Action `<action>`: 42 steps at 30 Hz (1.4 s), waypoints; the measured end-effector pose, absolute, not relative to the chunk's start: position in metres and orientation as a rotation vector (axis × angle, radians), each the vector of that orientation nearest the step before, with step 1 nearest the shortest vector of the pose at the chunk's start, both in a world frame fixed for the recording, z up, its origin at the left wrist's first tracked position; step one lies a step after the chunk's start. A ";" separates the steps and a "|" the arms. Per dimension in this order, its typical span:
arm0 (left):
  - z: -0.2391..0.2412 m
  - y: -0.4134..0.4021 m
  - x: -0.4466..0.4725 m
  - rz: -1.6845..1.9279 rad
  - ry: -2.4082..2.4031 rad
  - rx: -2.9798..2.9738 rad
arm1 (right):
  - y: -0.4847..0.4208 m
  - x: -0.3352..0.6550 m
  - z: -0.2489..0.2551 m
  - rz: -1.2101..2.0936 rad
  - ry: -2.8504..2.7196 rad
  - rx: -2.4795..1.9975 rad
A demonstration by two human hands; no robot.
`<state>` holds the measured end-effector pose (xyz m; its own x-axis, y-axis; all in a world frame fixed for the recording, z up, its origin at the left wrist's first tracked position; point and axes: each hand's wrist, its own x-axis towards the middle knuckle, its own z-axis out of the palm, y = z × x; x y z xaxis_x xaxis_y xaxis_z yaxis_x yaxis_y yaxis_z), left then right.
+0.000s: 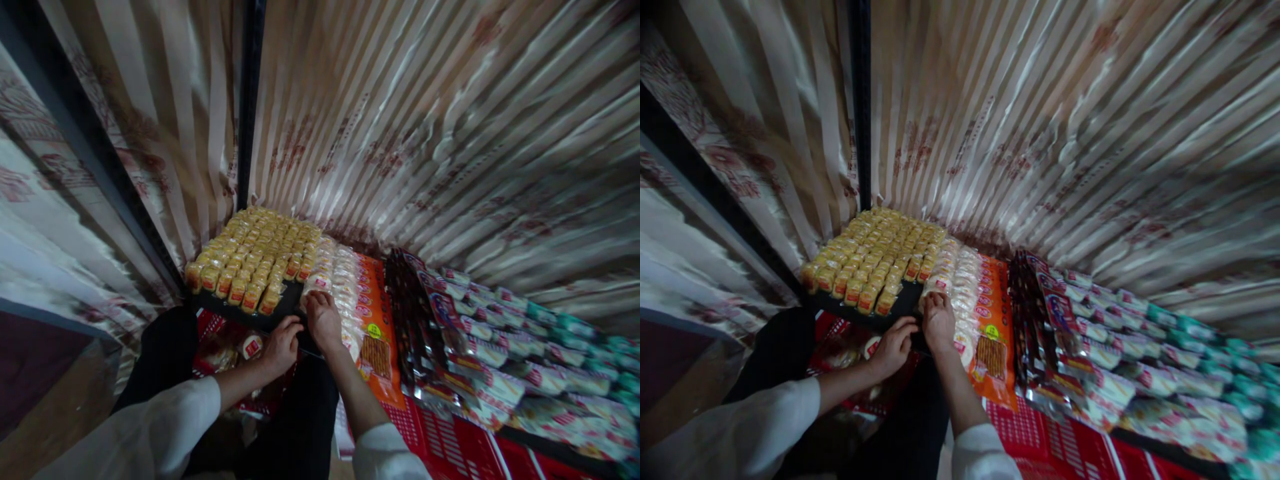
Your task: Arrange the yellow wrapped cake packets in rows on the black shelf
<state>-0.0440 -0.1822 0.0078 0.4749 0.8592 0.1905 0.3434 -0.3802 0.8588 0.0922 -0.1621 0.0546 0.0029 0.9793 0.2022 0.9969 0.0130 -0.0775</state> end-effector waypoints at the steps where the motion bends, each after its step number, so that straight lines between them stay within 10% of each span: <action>1: 0.008 -0.180 -0.041 0.825 1.010 1.970 | -0.162 0.092 0.056 -0.147 -2.088 -2.091; 42: -0.005 -0.171 -0.006 0.703 1.178 2.242 | -0.131 0.128 0.074 -0.059 -2.127 -2.260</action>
<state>-0.0057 -0.1713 -0.0049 0.4903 0.8467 0.2067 0.5838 -0.4952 0.6434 0.1283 -0.1306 0.0739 0.0607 0.9967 0.0537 0.9982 -0.0607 -0.0014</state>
